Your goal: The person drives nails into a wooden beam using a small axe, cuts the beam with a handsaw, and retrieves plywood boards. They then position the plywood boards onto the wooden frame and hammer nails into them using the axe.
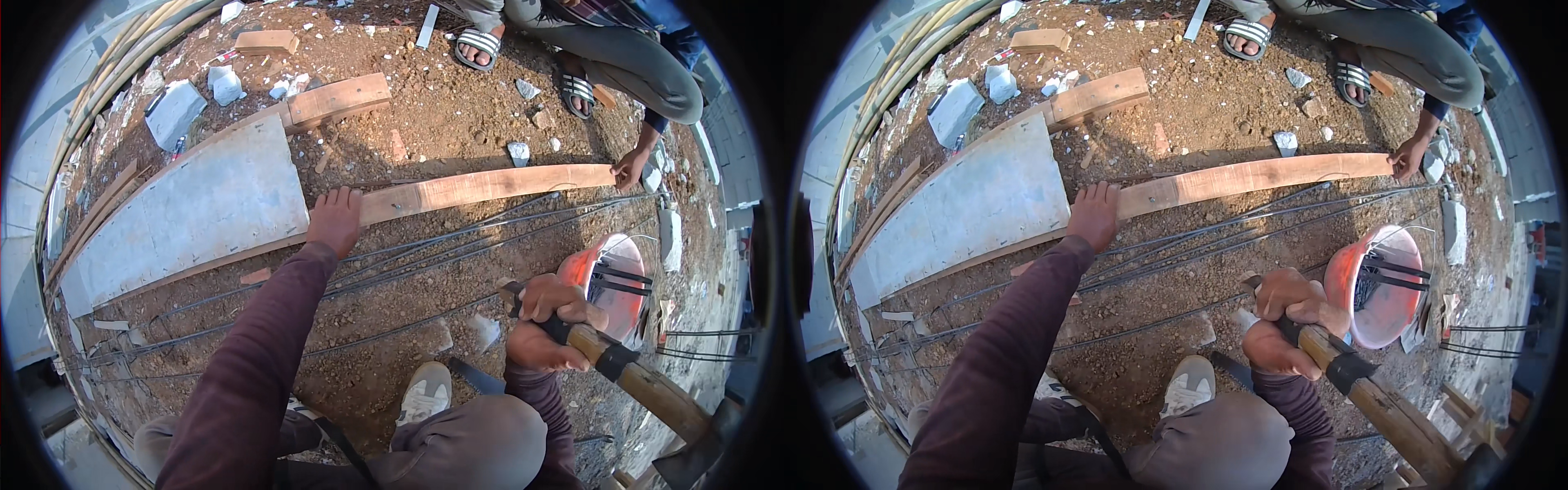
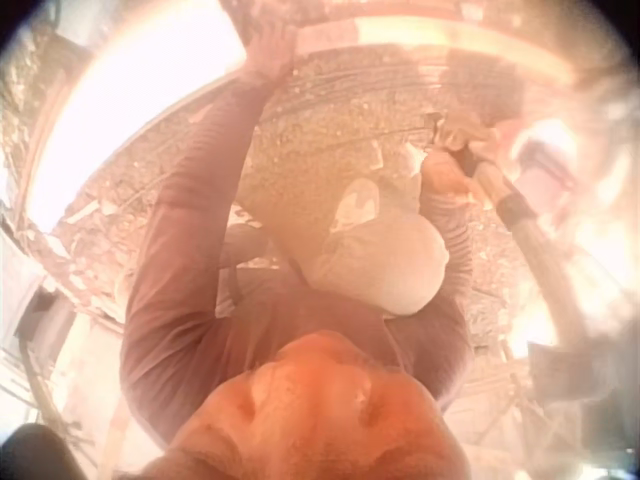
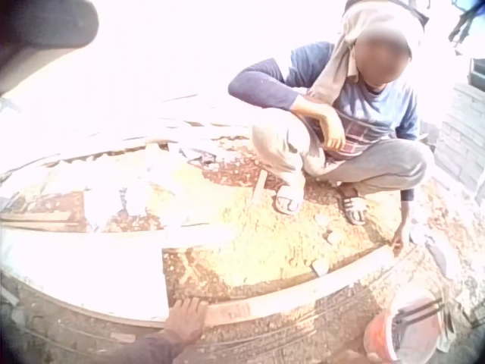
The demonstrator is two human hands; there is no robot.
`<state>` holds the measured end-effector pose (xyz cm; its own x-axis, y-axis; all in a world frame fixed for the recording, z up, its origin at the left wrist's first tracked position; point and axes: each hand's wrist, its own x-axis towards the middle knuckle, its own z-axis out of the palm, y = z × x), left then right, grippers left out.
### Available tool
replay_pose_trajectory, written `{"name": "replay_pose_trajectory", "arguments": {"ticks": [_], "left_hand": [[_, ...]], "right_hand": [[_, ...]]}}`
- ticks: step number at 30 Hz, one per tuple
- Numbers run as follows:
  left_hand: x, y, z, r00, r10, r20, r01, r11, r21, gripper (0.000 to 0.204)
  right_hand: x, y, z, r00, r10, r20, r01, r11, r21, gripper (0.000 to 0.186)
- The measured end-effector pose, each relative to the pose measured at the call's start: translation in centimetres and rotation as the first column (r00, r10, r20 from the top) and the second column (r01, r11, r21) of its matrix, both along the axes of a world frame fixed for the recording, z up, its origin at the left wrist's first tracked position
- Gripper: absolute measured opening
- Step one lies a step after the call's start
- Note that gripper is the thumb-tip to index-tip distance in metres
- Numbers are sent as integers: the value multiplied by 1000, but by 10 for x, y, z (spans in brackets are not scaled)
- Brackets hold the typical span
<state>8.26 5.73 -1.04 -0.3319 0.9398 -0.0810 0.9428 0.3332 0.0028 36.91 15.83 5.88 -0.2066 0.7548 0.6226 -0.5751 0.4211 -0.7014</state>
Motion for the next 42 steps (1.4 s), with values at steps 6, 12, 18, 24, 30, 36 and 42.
{"name": "replay_pose_trajectory", "arguments": {"ticks": [6,12,18,24,30,36,42], "left_hand": [[-2,5,9,996,0,-84,6,997,80,51],[1,-2,-2,1000,0,-28,2,998,65,47],[-2,4,-2,995,-5,-98,17,992,126,42],[0,-1,-2,999,7,-53,-6,1000,28,45],[-1,3,6,1000,-3,-20,3,1000,18,62],[0,0,0,999,19,-44,-19,1000,16,53],[4,1,4,1000,17,-26,-14,993,120,53]], "right_hand": [[-9,-4,-17,199,88,976,-61,995,-78,41],[-14,-2,29,997,-78,20,79,993,-89,49],[-18,-1,-4,169,27,985,26,999,-32,45],[-1,3,3,981,-22,195,41,995,-94,50],[-13,0,-12,254,-48,966,31,999,41,39],[4,21,37,919,-240,313,294,946,-138,49],[-29,-10,14,232,-48,972,-62,996,64,44]]}}
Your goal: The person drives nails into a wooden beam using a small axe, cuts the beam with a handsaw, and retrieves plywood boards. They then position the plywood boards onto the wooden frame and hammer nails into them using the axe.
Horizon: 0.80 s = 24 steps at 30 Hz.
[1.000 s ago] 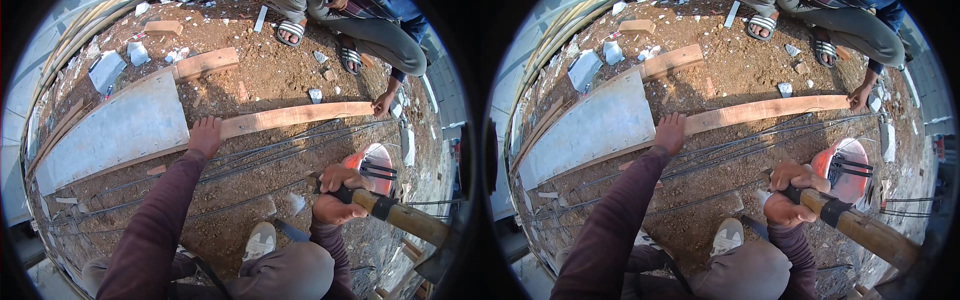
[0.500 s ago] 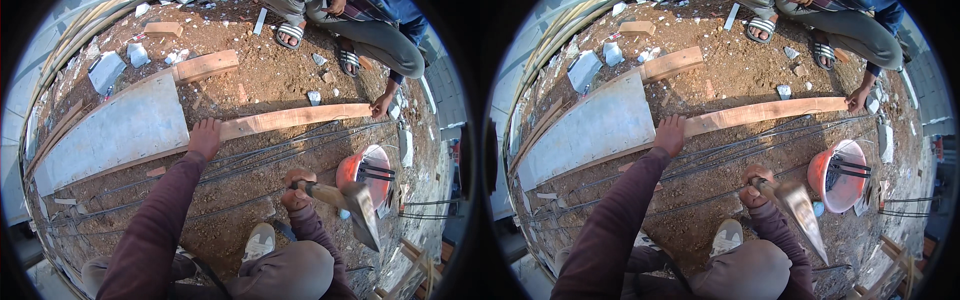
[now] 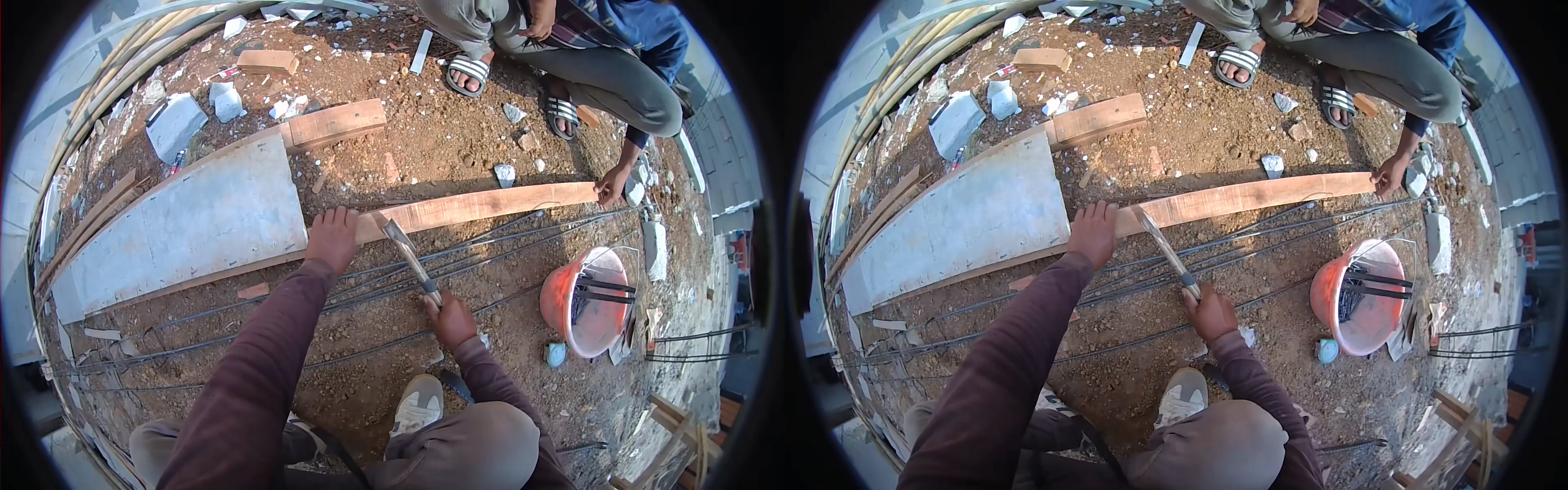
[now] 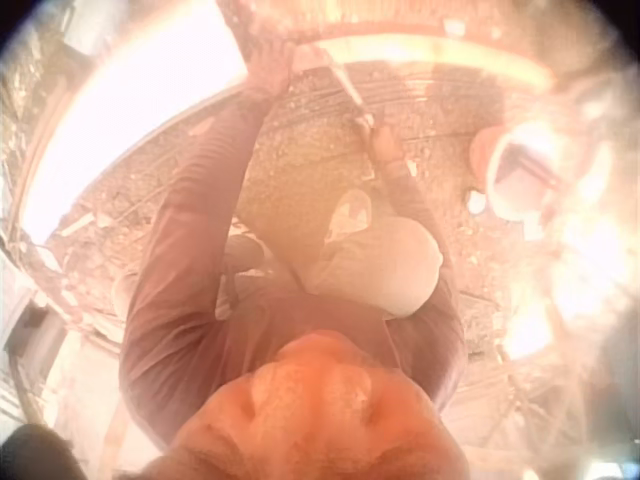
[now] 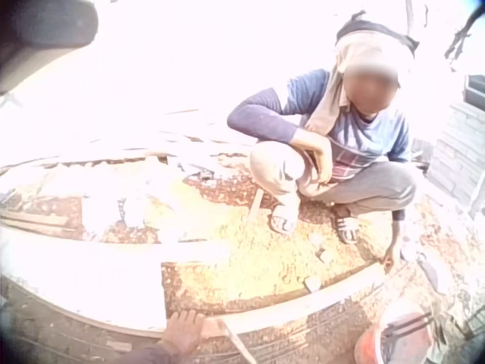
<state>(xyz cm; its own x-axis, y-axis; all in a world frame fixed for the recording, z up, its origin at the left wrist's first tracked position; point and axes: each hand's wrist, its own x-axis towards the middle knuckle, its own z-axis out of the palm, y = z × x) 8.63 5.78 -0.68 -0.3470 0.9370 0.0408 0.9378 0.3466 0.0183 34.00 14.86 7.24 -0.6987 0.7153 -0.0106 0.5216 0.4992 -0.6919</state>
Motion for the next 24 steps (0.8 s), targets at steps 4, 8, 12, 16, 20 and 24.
{"name": "replay_pose_trajectory", "arguments": {"ticks": [4,8,12,16,20,24], "left_hand": [[1,-1,5,999,23,45,-14,980,-196,68],[-3,-1,2,997,21,70,-12,992,-130,71],[-5,-2,9,997,10,79,2,989,-148,74],[-6,-3,18,999,-22,39,28,987,-158,83],[-7,-4,9,997,-20,74,33,983,-182,96],[-14,-7,0,990,-61,126,74,992,-106,111]], "right_hand": [[3,10,26,996,-91,3,91,984,-152,34],[25,24,42,385,-56,-921,7,998,-57,48],[3,-5,-6,927,40,-372,29,983,179,47],[-1,-10,-15,989,0,145,1,1000,-9,31],[34,34,72,708,-243,-664,161,970,-184,50],[8,29,78,227,53,-972,17,998,59,56]]}}
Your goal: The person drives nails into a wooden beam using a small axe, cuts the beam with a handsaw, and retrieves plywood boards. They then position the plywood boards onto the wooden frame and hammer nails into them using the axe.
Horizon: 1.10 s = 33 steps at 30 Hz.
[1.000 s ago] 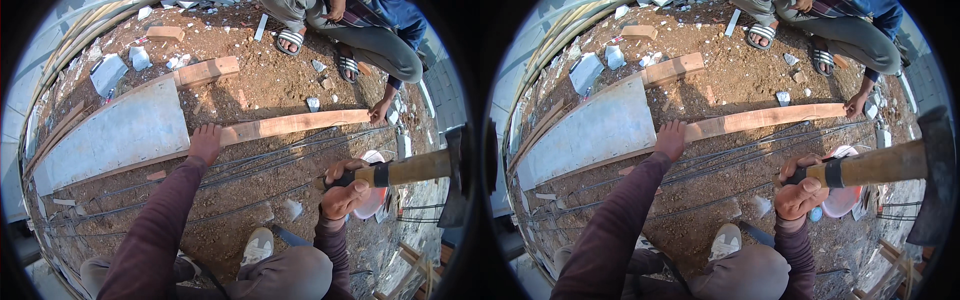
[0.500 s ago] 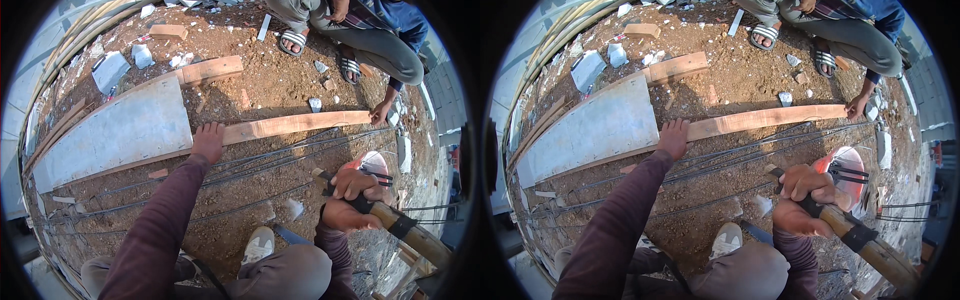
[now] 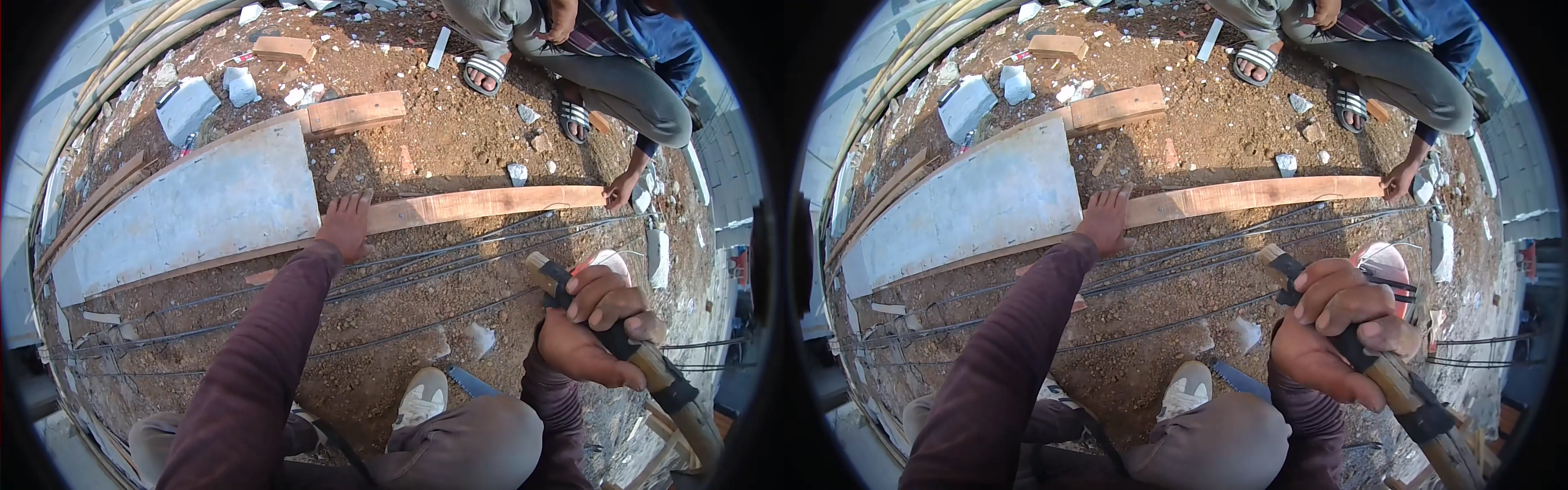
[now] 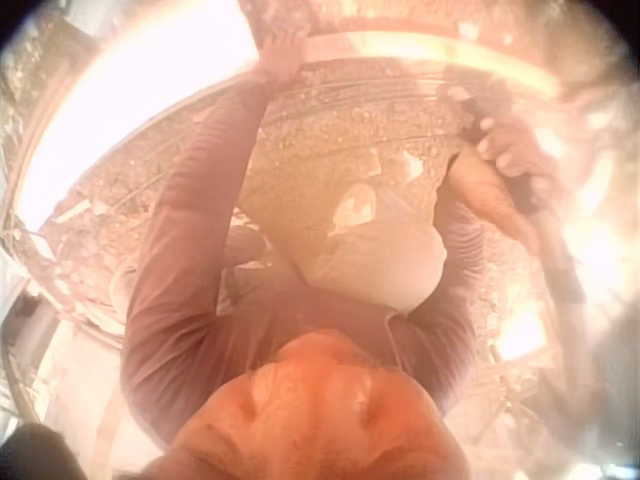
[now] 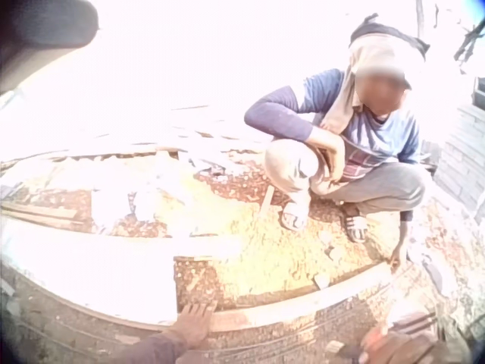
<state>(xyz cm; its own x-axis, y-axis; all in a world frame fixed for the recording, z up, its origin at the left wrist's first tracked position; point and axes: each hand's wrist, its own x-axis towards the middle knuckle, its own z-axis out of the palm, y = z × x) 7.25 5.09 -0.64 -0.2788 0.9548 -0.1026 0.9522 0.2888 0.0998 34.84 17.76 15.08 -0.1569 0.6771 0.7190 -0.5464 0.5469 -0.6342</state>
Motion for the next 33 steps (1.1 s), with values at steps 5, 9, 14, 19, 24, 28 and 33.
{"name": "replay_pose_trajectory", "arguments": {"ticks": [5,9,14,19,24,28,33], "left_hand": [[-6,6,9,993,14,120,-4,996,-91,119],[-9,-2,27,976,19,218,-3,997,-72,124],[-22,-34,48,982,42,182,-110,919,380,76],[-49,-104,54,918,290,270,-394,745,539,52],[-46,-150,60,905,335,263,-426,739,522,48],[-24,-134,74,919,224,323,-360,810,463,46],[0,-51,60,946,-49,319,-73,930,360,64]], "right_hand": [[-19,-34,-106,-113,-57,992,11,998,58,40],[18,15,-31,461,-83,884,154,988,12,33],[15,52,175,954,-219,204,216,976,34,56],[-16,-10,75,981,-75,177,52,989,135,47],[-6,-52,-120,-70,121,990,43,992,-119,42],[56,-54,-114,158,157,975,70,983,-170,36],[160,-73,-95,22,-20,1000,298,955,13,30]]}}
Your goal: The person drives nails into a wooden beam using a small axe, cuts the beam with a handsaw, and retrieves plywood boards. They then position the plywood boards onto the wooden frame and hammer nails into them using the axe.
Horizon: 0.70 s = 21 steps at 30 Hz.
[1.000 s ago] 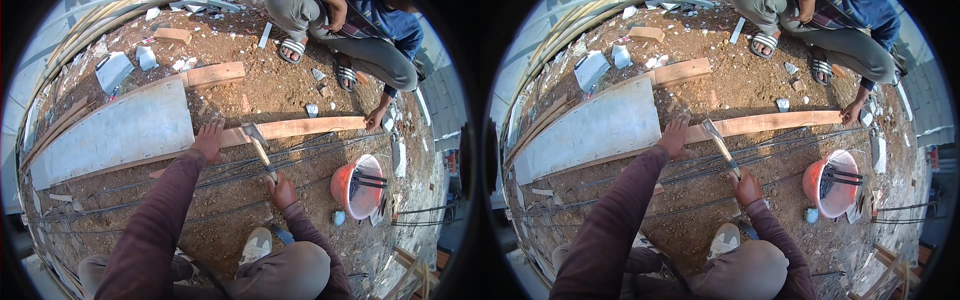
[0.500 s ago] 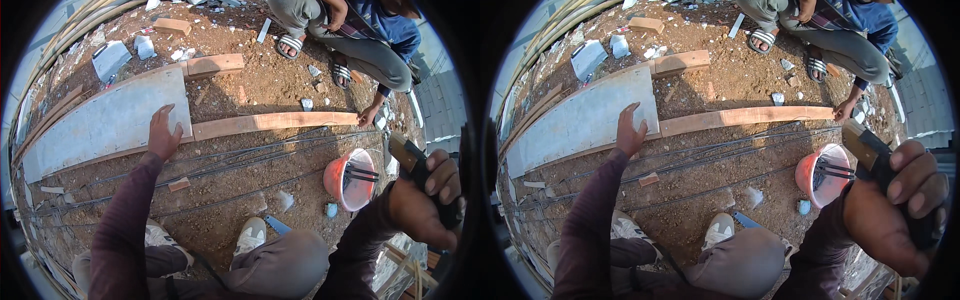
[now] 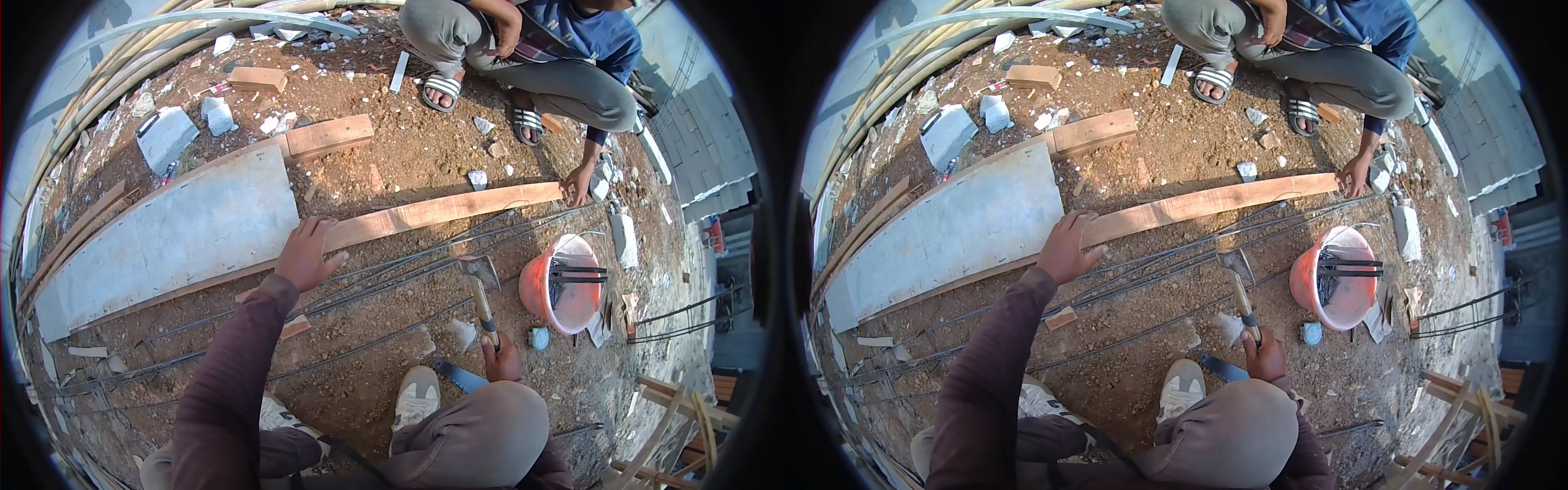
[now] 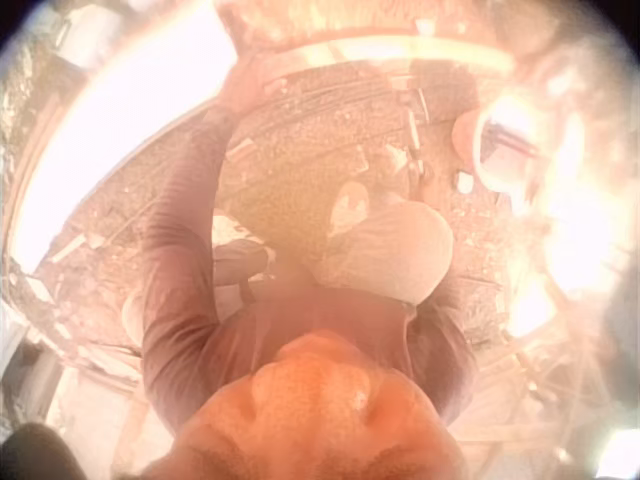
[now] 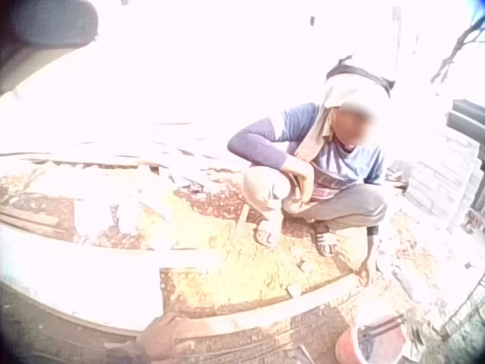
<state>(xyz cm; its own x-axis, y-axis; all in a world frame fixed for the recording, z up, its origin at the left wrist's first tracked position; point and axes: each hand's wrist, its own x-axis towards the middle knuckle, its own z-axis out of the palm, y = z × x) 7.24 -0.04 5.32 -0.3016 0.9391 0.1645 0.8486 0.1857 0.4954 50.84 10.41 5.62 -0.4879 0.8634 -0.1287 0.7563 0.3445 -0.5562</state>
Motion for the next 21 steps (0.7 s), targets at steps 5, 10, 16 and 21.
{"name": "replay_pose_trajectory", "arguments": {"ticks": [5,10,16,21], "left_hand": [[27,81,-36,972,-63,-226,0,962,-271,85],[-4,124,-55,990,-142,2,124,858,-499,87],[-54,125,-100,802,39,596,302,834,-462,38],[-35,132,-97,823,87,562,281,797,-535,44]], "right_hand": [[89,-16,-33,940,-245,237,221,967,124,30],[129,-90,-36,925,-367,100,353,926,137,45],[153,-147,-42,846,-445,295,446,892,69,47],[229,-126,-43,733,-575,365,581,807,106,43]]}}
